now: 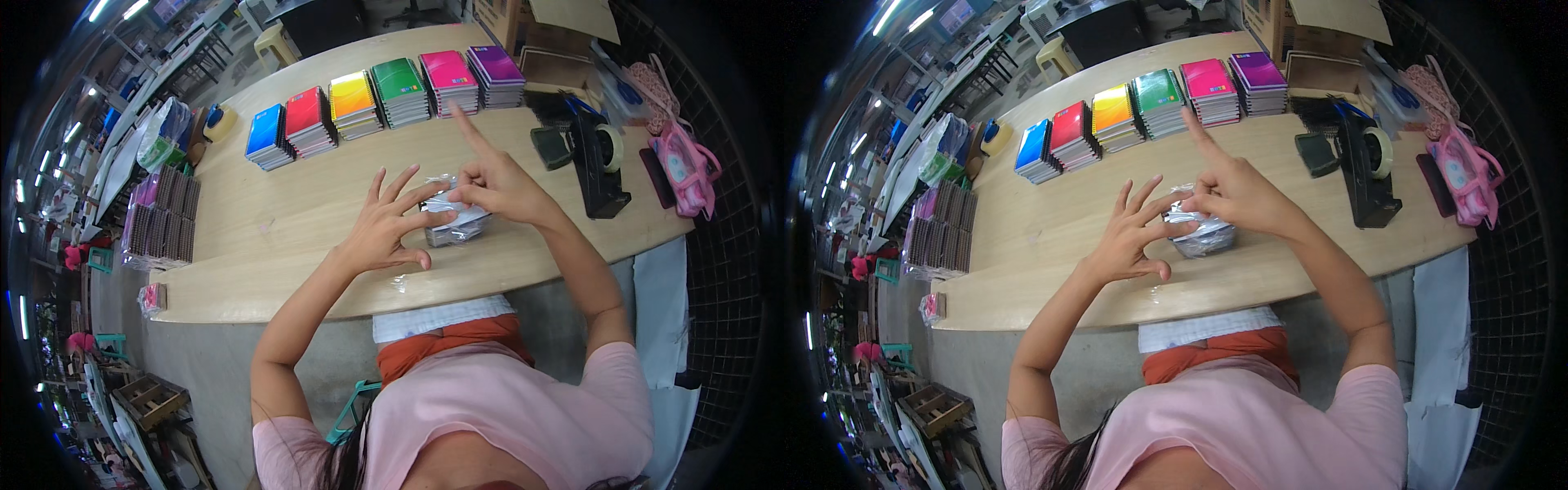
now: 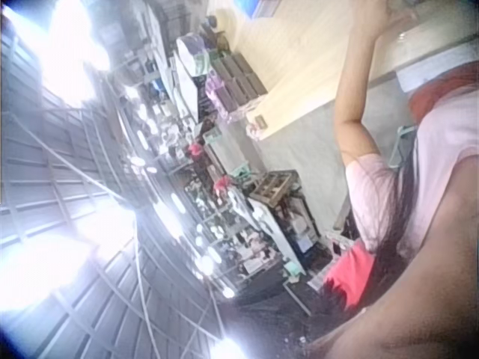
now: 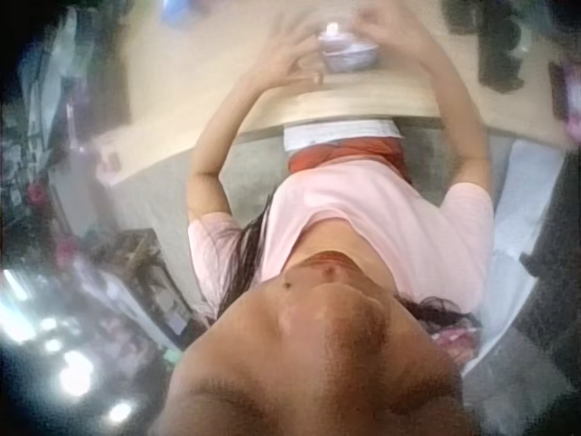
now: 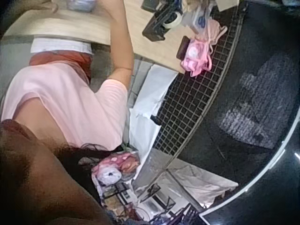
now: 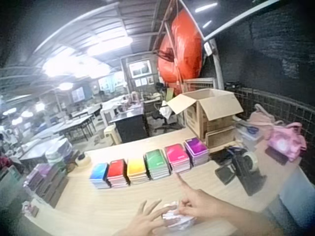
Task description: The person wraps stacks of small notebooks in plastic film, using tape to secure the packaging.
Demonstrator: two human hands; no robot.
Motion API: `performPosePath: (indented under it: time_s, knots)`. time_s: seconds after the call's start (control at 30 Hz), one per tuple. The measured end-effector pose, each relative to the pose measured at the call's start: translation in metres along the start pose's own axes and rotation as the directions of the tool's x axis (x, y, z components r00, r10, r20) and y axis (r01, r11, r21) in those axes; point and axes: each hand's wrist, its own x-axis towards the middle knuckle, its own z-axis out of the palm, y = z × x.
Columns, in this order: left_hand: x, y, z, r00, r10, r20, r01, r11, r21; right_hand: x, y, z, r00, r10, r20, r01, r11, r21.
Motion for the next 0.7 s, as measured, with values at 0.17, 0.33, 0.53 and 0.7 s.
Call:
performPosePath:
  time_s: [0.17, 0.33, 0.53, 0.7]
  knots:
    - [-0.001, -0.001, -0.002, 0.999, 0.001, 0.042, -0.002, 1.000, 0.022, 0.021, -0.002, 0.011, 0.996, 0.037, 0.078, -0.010, 0.947, -0.322]
    - [0.000, -0.002, -0.004, 0.999, -0.007, 0.040, 0.006, 1.000, 0.009, 0.024, -0.007, 0.011, 1.000, -0.006, 0.002, 0.005, 0.742, -0.671]
    - [0.001, 0.002, -0.004, 0.999, -0.010, 0.031, 0.010, 1.000, 0.029, 0.019, 0.015, -0.020, 0.993, 0.091, -0.074, -0.112, 0.537, -0.836]
    - [0.005, 0.016, 0.000, 0.997, -0.028, -0.065, 0.029, 0.999, 0.022, 0.011, 0.020, -0.009, 0.984, -0.022, -0.176, -0.117, 0.661, -0.741]
